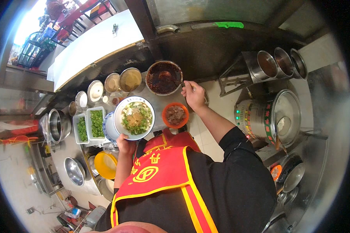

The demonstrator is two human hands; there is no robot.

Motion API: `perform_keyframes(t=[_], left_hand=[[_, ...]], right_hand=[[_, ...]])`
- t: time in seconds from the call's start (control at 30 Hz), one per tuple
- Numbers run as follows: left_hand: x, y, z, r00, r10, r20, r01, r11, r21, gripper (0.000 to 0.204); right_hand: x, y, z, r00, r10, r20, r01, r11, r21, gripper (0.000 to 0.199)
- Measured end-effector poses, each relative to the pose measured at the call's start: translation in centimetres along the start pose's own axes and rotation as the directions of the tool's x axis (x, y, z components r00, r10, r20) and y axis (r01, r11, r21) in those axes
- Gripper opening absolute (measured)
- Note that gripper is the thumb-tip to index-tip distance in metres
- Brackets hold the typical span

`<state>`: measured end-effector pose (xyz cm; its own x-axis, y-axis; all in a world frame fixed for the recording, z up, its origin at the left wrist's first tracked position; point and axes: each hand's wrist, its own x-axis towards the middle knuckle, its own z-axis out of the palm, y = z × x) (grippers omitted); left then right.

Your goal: The person scoops cooked noodles from a large pot into a bowl, adds broth, then sprinkles chopped green onions and other seasonings. They add cooked meat pieces and more broth, then place the finished bowl on the counter. The process is repeated for a second bowl.

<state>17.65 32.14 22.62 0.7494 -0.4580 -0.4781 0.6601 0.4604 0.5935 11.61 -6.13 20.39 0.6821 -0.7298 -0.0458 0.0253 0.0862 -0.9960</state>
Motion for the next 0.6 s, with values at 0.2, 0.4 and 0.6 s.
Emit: perform_keyframes(t=[0.2, 0.4, 0.6], left_hand=[[0.9, 0.0, -0.7, 0.999, -0.017, -0.04, 0.019, 0.999, 0.038, 0.081], [2.9, 0.0, -1.1, 0.995, -0.074, -0.063, 0.084, 0.983, 0.163, 0.08], [4.1, -0.3, -0.6, 0.997, -0.076, -0.018, 0.077, 0.996, 0.048, 0.069]], right_hand=[[0.2, -1.8, -0.1, 0.999, -0.05, -0.001, 0.05, 0.999, -0.008, 0.031], [0.4, -4.1, 0.2, 0.995, 0.073, -0.066, -0.065, 0.992, 0.112, 0.031], [1.0, -4.5, 0.4, 0.987, 0.111, -0.12, -0.105, 0.993, 0.05, 0.029]])
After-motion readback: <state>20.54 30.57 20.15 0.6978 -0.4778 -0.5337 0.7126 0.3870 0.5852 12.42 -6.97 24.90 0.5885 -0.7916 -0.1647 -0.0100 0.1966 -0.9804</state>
